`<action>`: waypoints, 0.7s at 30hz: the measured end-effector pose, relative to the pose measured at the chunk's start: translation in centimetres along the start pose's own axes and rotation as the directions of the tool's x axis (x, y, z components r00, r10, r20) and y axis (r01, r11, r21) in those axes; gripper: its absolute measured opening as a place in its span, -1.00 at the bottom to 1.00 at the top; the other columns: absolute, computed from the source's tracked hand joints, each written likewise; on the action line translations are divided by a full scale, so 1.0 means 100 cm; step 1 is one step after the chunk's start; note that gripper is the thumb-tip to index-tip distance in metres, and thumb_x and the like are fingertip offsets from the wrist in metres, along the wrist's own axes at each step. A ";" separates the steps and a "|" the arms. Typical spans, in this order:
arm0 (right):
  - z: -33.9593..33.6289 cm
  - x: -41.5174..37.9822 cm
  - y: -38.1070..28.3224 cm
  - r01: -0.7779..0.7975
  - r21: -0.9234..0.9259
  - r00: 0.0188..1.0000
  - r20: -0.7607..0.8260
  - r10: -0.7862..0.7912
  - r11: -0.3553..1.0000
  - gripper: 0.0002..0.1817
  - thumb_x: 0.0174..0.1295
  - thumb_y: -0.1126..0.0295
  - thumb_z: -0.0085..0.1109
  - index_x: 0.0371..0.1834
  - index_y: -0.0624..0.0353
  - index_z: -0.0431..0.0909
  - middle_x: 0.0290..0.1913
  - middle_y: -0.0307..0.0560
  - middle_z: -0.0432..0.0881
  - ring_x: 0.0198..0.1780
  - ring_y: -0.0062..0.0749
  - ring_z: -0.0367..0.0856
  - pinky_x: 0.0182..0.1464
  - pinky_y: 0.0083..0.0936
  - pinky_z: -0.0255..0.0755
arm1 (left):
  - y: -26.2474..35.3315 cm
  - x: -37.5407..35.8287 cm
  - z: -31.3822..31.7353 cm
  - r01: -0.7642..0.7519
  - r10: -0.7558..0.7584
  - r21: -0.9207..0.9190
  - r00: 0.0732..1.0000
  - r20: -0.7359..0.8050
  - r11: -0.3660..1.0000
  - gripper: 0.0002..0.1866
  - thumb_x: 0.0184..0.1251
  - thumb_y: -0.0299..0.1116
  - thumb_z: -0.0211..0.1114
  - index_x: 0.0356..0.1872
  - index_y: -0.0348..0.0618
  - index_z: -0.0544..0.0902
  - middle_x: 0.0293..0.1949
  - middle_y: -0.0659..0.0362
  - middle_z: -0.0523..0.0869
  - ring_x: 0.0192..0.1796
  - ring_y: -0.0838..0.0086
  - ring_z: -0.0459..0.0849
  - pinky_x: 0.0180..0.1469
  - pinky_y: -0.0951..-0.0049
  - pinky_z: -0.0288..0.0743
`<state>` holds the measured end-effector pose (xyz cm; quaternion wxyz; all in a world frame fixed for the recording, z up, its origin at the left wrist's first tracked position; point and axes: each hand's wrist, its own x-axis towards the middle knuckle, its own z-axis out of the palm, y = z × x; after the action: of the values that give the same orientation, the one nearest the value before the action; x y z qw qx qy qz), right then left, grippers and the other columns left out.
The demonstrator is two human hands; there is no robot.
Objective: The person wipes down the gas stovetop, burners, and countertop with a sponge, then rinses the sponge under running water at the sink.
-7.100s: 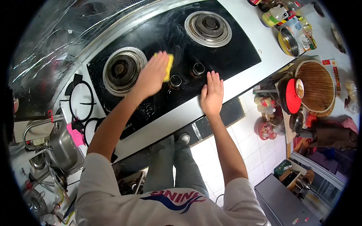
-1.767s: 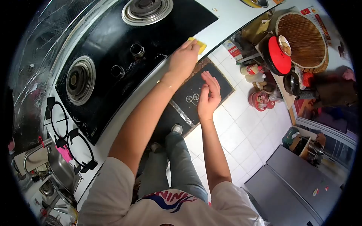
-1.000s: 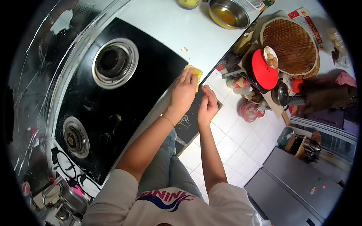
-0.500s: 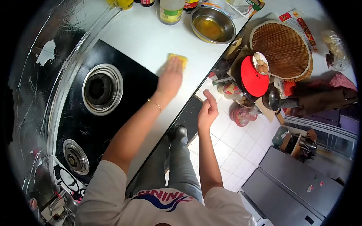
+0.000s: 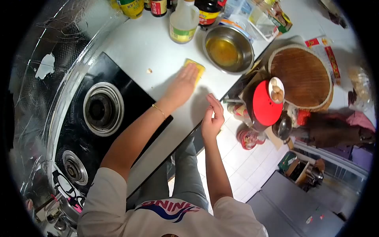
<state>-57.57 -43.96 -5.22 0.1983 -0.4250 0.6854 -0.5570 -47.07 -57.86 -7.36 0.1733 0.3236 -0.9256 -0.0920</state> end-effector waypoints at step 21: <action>0.087 0.121 -0.007 -0.014 -0.103 0.931 0.360 0.051 0.995 -0.44 0.33 0.52 0.09 0.41 0.32 0.27 0.07 0.09 0.54 0.02 -0.38 0.57 0.03 -0.49 0.49 | -0.143 0.043 -0.023 0.484 -0.445 0.245 0.873 -0.199 0.840 -0.50 0.28 -0.50 0.07 0.25 -0.48 0.43 0.35 -0.19 0.43 0.44 0.07 0.35 0.45 0.27 0.29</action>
<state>-57.60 -58.91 -4.78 0.3093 -0.5182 0.6706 -0.4313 -41.22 -71.72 -8.15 0.1587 0.5655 -0.8089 0.0259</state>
